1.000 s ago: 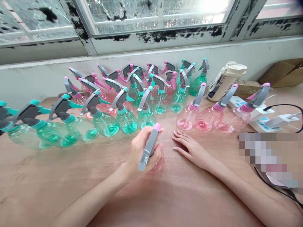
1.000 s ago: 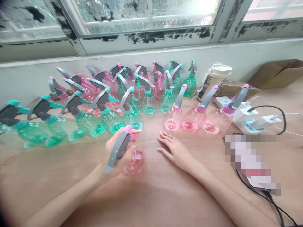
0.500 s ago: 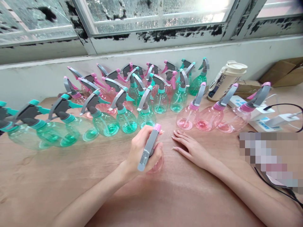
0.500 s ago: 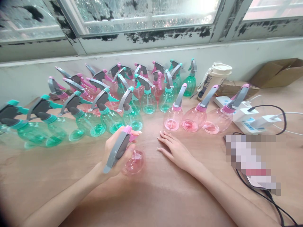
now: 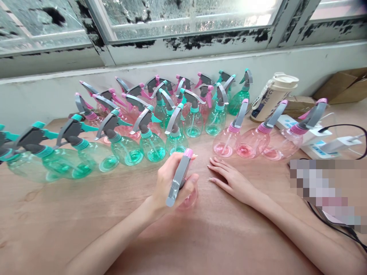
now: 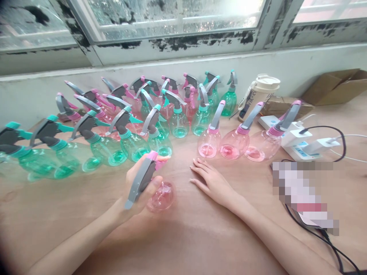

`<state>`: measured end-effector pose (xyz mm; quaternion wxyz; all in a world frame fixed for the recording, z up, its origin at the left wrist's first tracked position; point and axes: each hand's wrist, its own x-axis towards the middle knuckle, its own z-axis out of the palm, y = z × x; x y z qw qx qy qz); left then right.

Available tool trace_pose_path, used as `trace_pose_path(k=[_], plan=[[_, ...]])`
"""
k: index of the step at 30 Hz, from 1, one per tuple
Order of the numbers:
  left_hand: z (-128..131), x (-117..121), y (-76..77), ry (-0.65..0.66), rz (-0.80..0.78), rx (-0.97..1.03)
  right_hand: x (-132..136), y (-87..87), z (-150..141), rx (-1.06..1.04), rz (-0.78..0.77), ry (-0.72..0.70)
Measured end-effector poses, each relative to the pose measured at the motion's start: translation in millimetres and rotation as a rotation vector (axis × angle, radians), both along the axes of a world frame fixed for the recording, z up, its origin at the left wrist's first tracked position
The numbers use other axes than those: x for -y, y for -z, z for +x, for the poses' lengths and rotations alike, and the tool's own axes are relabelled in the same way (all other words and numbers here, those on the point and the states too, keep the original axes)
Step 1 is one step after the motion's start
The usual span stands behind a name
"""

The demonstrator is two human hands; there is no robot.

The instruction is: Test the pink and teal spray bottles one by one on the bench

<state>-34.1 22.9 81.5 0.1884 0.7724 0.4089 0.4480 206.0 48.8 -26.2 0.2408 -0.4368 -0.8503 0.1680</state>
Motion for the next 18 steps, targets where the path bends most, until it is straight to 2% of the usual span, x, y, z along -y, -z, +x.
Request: trace_pose_path(k=[11, 18], plan=[[0.9, 1.4, 0.3, 0.001, -0.005, 0.014, -0.1, 0.0, 0.0, 0.012, -0.002, -0.001], [-0.6, 4.4, 3.2, -0.003, 0.064, -0.005, -0.4, -0.8, -1.1, 0.004, 0.014, -0.002]])
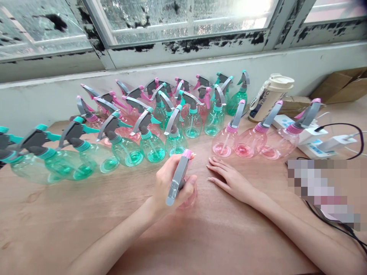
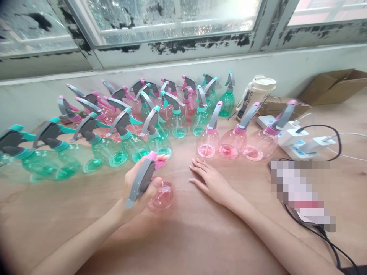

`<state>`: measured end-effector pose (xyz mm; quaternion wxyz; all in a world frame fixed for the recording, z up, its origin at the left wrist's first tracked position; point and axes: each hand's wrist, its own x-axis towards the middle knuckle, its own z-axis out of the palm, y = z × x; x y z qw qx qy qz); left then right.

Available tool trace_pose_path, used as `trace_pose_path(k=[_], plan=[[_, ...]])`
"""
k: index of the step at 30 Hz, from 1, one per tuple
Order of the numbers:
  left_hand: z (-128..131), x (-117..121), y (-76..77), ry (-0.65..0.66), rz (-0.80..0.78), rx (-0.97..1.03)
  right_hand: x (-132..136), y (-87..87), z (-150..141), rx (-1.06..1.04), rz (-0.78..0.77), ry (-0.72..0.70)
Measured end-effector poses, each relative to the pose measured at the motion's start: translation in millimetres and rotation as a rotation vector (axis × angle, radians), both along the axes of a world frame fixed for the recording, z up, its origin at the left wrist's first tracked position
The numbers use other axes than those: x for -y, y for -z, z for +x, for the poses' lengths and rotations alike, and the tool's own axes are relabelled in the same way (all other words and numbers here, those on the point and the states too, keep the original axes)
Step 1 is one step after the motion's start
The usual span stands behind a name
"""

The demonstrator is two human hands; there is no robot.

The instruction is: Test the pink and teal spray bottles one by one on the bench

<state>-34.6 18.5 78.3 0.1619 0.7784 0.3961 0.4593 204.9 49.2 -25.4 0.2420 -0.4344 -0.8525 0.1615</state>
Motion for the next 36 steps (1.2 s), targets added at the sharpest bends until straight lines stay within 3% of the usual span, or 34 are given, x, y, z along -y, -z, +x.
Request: trace_pose_path(k=[7, 15, 27, 32, 36], plan=[[12.4, -12.7, 13.0, -0.085, 0.096, -0.001, 5.4, -5.5, 2.0, -0.039, 0.03, 0.003], [58.7, -70.1, 17.3, -0.2, -0.004, 0.106, 8.2, -26.4, 8.8, -0.434, 0.137, 0.27], [83.0, -144.1, 15.5, -0.238, 0.042, 0.17, 9.7, -9.6, -1.2, -0.623, 0.02, 0.162], [81.6, -145.9, 13.3, -0.27, -0.058, 0.202, 6.1, -8.0, -1.2, -0.628, -0.029, 0.151], [75.1, -120.7, 16.0, -0.256, -0.076, 0.212, 3.9, -8.1, -2.2, -0.641, -0.029, 0.154]])
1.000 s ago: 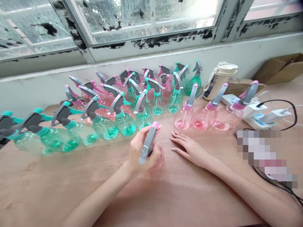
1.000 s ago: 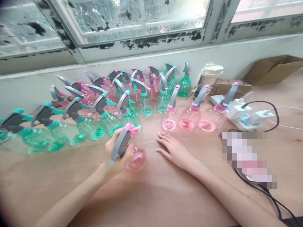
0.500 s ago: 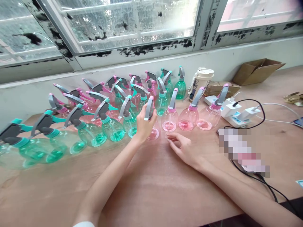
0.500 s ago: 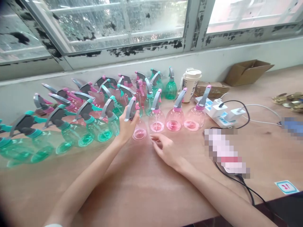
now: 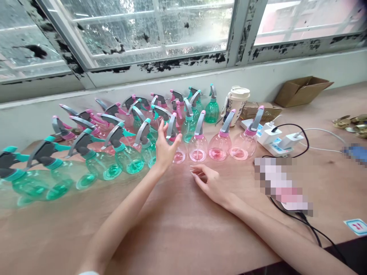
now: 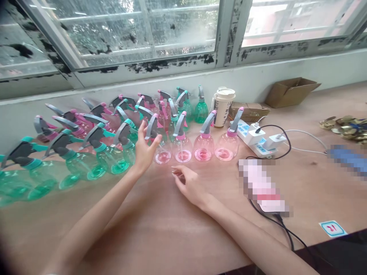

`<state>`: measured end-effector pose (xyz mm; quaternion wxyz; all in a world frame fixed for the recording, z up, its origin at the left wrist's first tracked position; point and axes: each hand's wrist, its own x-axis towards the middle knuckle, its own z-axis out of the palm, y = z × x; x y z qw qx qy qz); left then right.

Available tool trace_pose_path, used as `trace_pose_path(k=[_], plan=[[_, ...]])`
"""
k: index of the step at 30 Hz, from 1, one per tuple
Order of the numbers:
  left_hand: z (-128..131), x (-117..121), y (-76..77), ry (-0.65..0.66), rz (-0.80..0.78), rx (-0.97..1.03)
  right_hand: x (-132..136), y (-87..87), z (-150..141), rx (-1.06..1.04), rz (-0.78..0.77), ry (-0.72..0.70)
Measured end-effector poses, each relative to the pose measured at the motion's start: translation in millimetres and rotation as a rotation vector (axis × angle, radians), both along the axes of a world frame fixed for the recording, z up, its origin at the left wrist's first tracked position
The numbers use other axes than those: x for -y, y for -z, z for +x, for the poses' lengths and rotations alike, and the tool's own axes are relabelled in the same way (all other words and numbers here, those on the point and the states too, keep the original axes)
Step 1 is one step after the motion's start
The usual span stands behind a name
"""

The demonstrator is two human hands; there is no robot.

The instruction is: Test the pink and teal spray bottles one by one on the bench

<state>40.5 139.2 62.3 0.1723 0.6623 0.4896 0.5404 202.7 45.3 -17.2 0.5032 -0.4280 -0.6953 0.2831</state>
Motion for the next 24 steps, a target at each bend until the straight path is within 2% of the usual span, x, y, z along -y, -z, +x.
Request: trace_pose_path(k=[6, 8, 10, 14, 18, 21, 24], plan=[[-16.8, 72.3, 15.5, 0.063, 0.033, -0.09, -0.7, -8.8, 2.8, -0.009, 0.055, 0.06], [-16.3, 87.5, 18.8, 0.121, 0.044, -0.111, -0.7, -14.7, 4.6, -0.019, 0.102, 0.1], [-8.9, 91.0, 19.1, 0.176, 0.02, -0.109, 0.4, -22.6, 6.1, -0.037, 0.157, 0.138], [22.3, 67.9, 12.3, 0.19, -0.031, -0.093, 13.1, -42.1, 8.1, -0.064, 0.253, 0.162], [53.3, 31.9, 7.3, 0.126, -0.017, -0.181, 46.1, -58.0, 16.7, -0.066, 0.309, 0.195], [67.0, 11.5, 9.7, 0.099, -0.035, -0.26, 75.3, -62.4, 31.5, -0.043, 0.329, 0.177], [74.0, 1.9, 12.3, 0.105, -0.066, -0.295, 96.4, -60.0, 49.5, 0.001, 0.302, 0.193]])
